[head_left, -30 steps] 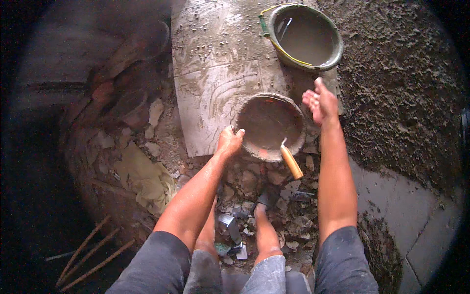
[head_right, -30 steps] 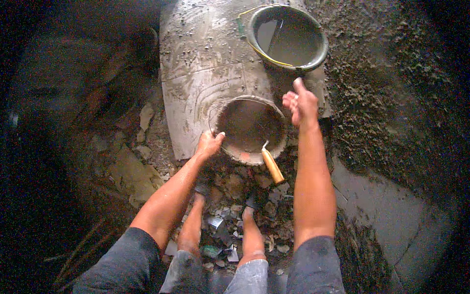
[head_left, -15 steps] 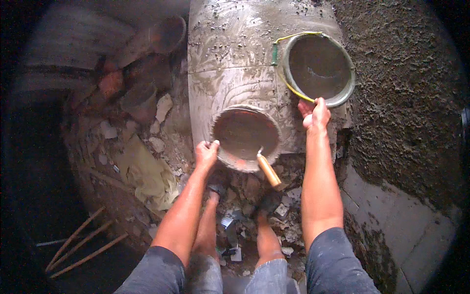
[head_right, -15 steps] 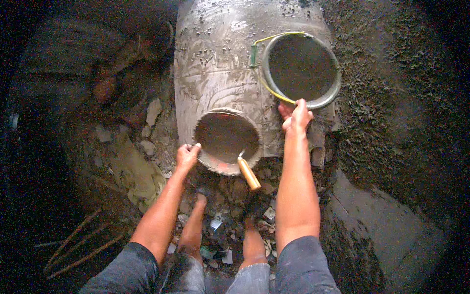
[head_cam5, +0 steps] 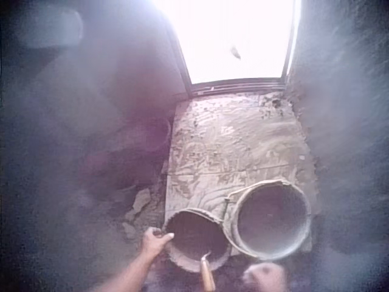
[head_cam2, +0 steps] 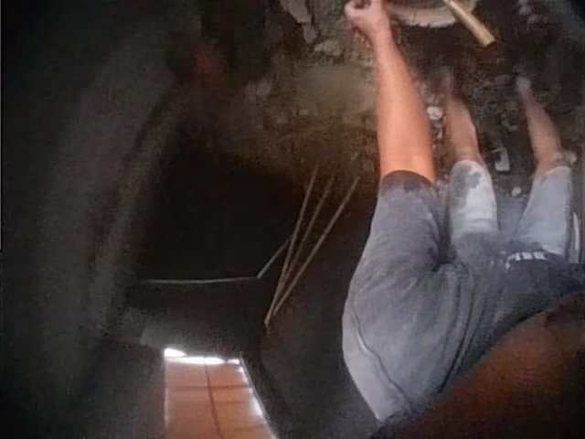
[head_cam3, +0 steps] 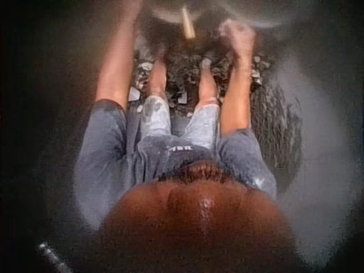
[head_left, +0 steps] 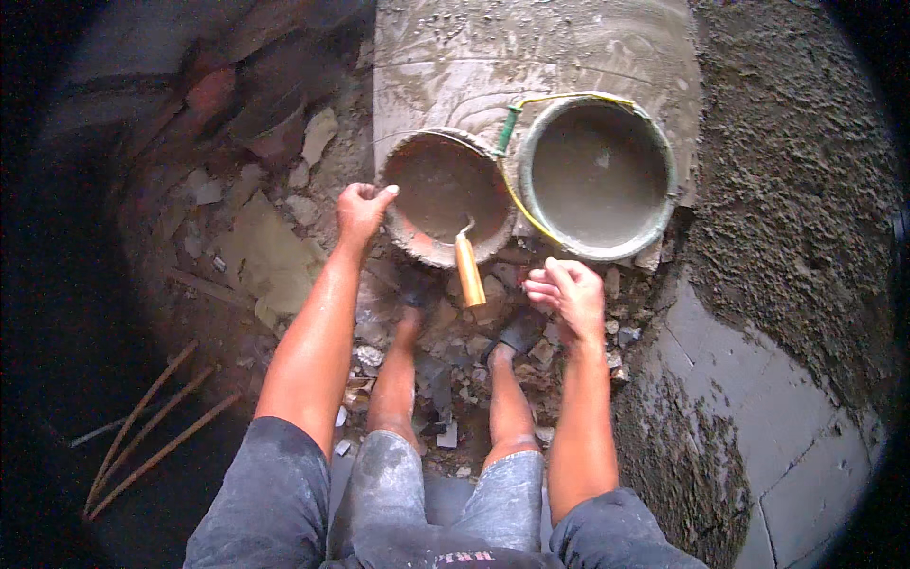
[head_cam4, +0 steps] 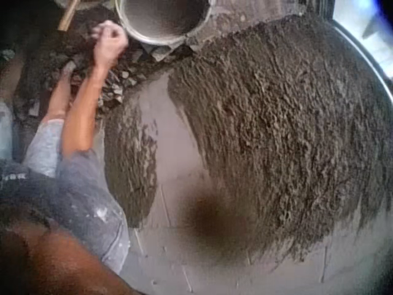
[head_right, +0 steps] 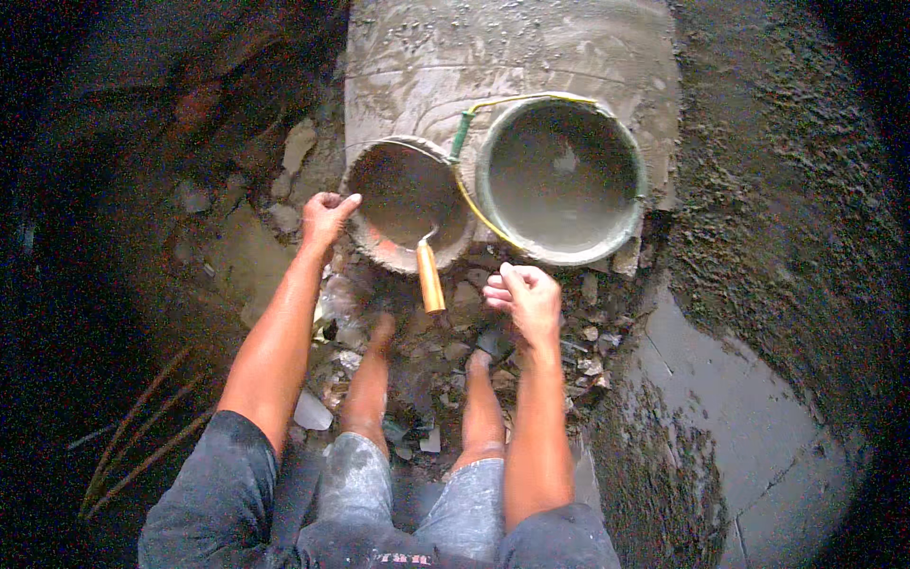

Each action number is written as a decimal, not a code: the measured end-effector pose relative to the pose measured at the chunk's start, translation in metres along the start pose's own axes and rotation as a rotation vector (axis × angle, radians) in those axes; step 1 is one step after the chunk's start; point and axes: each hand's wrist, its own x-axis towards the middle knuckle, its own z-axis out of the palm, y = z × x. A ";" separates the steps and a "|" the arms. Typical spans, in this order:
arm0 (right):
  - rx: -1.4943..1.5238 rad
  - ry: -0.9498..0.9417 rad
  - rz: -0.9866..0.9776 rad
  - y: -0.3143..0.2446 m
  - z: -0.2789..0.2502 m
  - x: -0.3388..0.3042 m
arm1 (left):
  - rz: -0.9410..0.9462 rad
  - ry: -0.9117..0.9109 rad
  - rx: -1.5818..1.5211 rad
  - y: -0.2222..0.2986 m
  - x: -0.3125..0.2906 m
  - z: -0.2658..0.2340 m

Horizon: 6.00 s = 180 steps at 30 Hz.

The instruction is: The person uses a trowel to scoop mortar from a bucket and apply it onto a block wall, repeating the action to cover the surface.

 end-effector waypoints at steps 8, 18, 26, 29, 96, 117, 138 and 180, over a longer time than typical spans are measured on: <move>0.207 0.182 -0.043 -0.074 -0.089 0.147 | 0.487 0.059 -0.163 0.085 -0.093 0.025; -0.313 -0.730 -0.608 -0.062 0.166 -0.058 | 0.220 -0.762 -0.481 0.046 -0.052 0.066; -0.972 0.027 -0.945 -0.007 0.181 -0.030 | -0.545 -0.571 -0.784 0.014 -0.029 0.038; -1.591 0.305 -0.530 0.035 0.136 -0.004 | 0.129 0.032 -0.003 0.029 -0.029 0.005; -1.812 -0.512 -1.098 -0.058 0.099 -0.044 | -0.061 -0.356 -0.481 -0.076 -0.094 0.027; -1.640 -0.781 -0.184 -0.091 0.098 0.068 | 0.086 -0.292 -0.143 -0.040 -0.060 -0.002; -1.924 -0.156 -0.861 -0.034 0.069 0.013 | -0.108 -0.452 -0.419 -0.046 -0.083 0.001; -1.693 -0.201 -0.733 -0.024 0.076 -0.006 | 0.007 -0.379 -0.370 -0.075 -0.105 0.007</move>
